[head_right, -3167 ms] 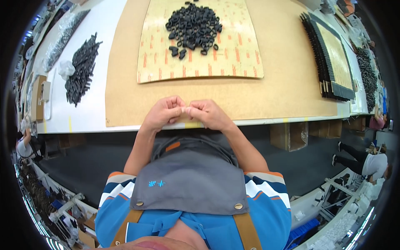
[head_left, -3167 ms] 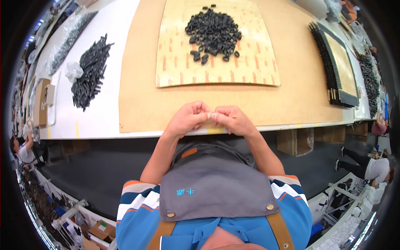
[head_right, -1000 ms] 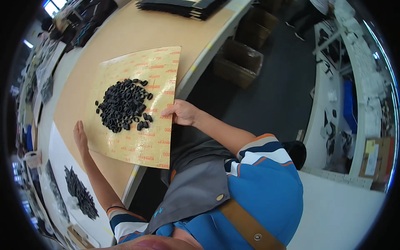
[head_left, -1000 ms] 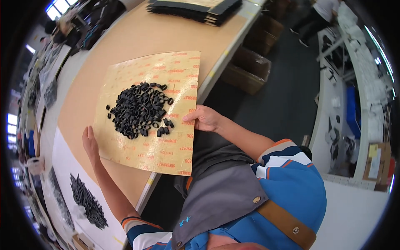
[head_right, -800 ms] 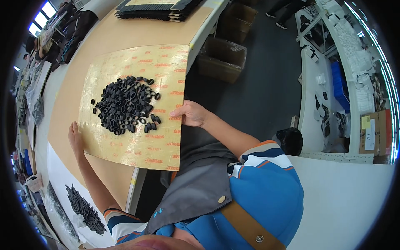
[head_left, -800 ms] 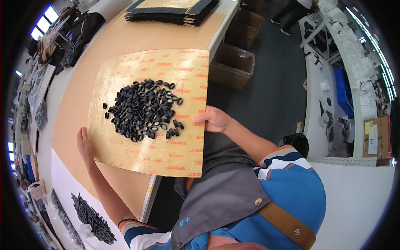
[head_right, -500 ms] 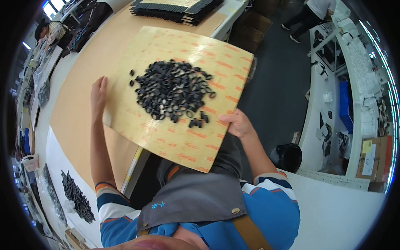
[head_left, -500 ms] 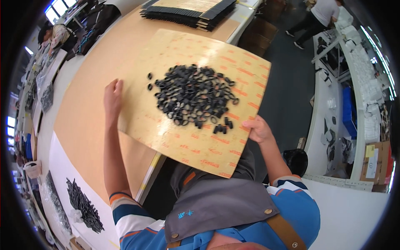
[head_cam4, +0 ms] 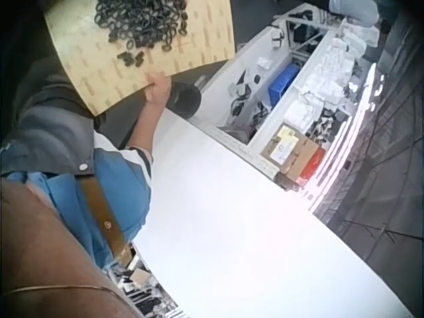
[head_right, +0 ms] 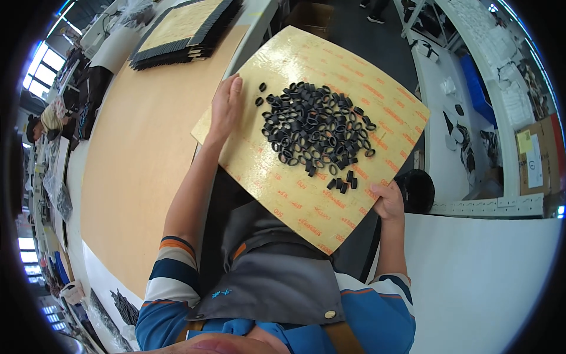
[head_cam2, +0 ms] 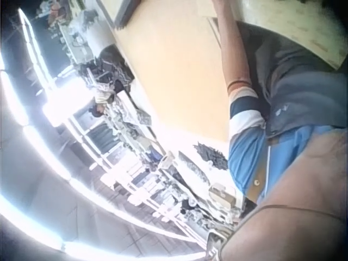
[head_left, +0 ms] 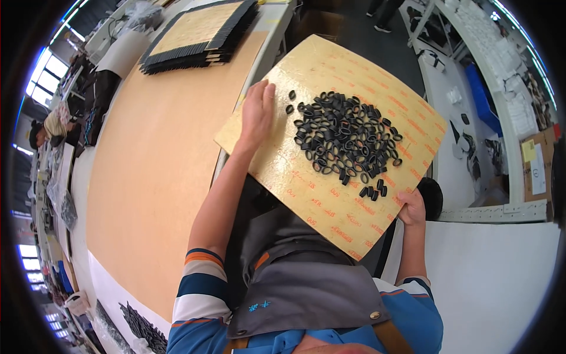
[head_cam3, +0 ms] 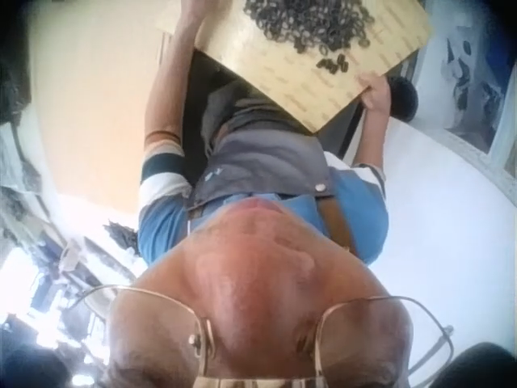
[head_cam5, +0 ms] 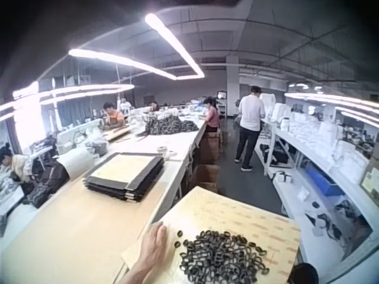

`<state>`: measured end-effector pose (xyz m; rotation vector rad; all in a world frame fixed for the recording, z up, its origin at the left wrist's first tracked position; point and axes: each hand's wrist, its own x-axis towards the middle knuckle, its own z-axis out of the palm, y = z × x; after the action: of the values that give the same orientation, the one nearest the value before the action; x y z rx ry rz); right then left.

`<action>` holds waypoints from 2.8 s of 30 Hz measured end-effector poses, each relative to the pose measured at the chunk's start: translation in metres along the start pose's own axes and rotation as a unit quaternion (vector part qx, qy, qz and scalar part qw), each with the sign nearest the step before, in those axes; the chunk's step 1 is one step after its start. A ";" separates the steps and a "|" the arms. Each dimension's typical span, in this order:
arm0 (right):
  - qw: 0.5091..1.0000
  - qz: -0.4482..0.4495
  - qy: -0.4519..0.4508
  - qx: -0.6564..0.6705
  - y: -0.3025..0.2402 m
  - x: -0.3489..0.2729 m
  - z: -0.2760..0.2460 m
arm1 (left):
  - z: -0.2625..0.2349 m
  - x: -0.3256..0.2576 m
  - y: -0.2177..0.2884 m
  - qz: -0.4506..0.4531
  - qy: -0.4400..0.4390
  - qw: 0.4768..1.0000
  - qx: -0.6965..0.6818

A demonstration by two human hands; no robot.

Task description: Assembling small black hardware components onto an adhesive board and organizing them.

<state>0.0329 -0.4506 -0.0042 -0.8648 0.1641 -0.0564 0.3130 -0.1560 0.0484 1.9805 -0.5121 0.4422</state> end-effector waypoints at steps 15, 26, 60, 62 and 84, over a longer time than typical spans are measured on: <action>0.996 0.005 0.057 0.068 0.059 0.003 -0.073 | 0.121 -0.045 -0.040 -0.034 -0.076 0.993 -0.083; 0.980 0.144 0.058 0.123 0.054 0.065 -0.143 | 0.201 -0.070 -0.093 -0.183 -0.088 0.978 -0.054; 0.970 0.148 0.119 0.149 0.092 0.249 -0.095 | 0.193 -0.060 -0.007 -0.189 -0.386 0.899 0.082; 0.977 0.133 0.124 0.115 0.089 0.247 -0.087 | 0.190 -0.071 0.012 -0.151 -0.387 0.902 0.117; 0.849 -0.458 -0.032 -0.263 -0.072 0.118 0.161 | -0.019 -0.076 0.151 -0.148 -0.010 0.851 -0.504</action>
<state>0.1777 -0.3898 0.1387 -1.4323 -0.3326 -0.9153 0.1675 -0.1886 0.1297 1.0008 -0.3264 -0.0698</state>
